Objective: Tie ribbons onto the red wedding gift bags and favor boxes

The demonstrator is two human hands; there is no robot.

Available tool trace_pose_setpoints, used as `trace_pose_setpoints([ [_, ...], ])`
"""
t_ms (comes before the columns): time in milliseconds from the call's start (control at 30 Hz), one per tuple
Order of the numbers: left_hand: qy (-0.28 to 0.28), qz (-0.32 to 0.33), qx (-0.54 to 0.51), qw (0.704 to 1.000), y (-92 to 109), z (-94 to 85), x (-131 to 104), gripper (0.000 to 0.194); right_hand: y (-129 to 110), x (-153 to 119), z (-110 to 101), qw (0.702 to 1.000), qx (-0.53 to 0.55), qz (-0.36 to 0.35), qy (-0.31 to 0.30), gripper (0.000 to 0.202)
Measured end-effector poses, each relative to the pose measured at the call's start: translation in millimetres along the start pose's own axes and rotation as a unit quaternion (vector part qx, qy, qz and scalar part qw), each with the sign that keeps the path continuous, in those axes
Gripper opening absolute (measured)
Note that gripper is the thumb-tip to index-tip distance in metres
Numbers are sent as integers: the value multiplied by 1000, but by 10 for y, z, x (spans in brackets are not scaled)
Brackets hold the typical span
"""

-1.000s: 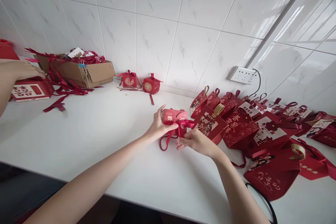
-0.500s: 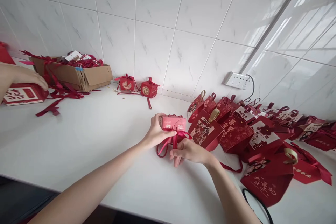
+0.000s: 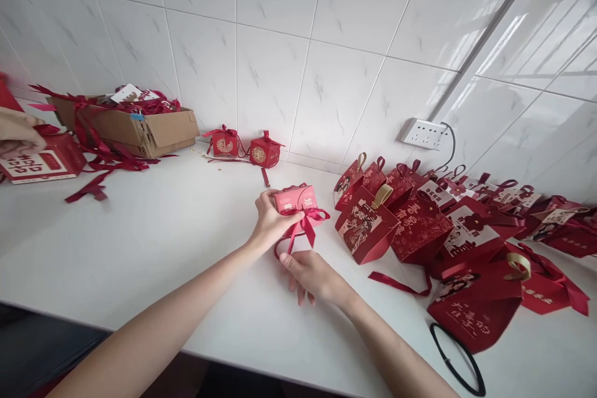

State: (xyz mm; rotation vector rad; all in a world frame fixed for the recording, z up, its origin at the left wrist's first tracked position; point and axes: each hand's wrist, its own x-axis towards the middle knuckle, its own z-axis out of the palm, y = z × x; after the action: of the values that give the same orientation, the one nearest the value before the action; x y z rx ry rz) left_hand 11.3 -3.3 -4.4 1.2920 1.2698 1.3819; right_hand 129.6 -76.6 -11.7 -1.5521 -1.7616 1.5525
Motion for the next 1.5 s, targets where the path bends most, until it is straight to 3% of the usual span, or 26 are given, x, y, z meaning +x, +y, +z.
trace_pose_setpoints([
  [67, 16, 11, 7, 1000, -18, 14, -8, 66, -12, 1, 40, 999, -16, 13, 32, 52],
  [200, 20, 43, 15, 999, -54, 48, -34, 66, -35, -16, 42, 976, -132, -11, 174, 37],
  [267, 14, 52, 17, 998, -66, 63, -46, 65, -49, -20, 29, 969, -156, -29, 190, 31],
  [400, 7, 55, 20, 998, -72, 75, -53, 66, -79, -26, 7, 984, -121, -48, 122, 26],
  [533, 3, 40, 15, 999, -50, 54, -40, 66, -92, -34, -14, 997, 17, -56, 41, 21],
  [600, -1, 25, 12, 1000, -40, 41, -33, 65, -90, -36, -26, 995, 80, -58, 16, 20],
  [767, -6, 24, 13, 1000, -43, 25, -27, 64, -78, -40, -33, 992, 112, -55, -23, 20],
  [1333, -22, 13, 17, 1000, -41, -12, -2, 67, -55, -90, 4, 987, 96, -60, -112, 23],
  [1433, -30, 9, 19, 999, -36, -20, 12, 67, -87, -119, -84, 992, 44, -47, -108, 27],
  [1500, -39, 6, 19, 999, -31, -30, 20, 68, -106, -142, -210, 996, -23, -53, -65, 35],
])
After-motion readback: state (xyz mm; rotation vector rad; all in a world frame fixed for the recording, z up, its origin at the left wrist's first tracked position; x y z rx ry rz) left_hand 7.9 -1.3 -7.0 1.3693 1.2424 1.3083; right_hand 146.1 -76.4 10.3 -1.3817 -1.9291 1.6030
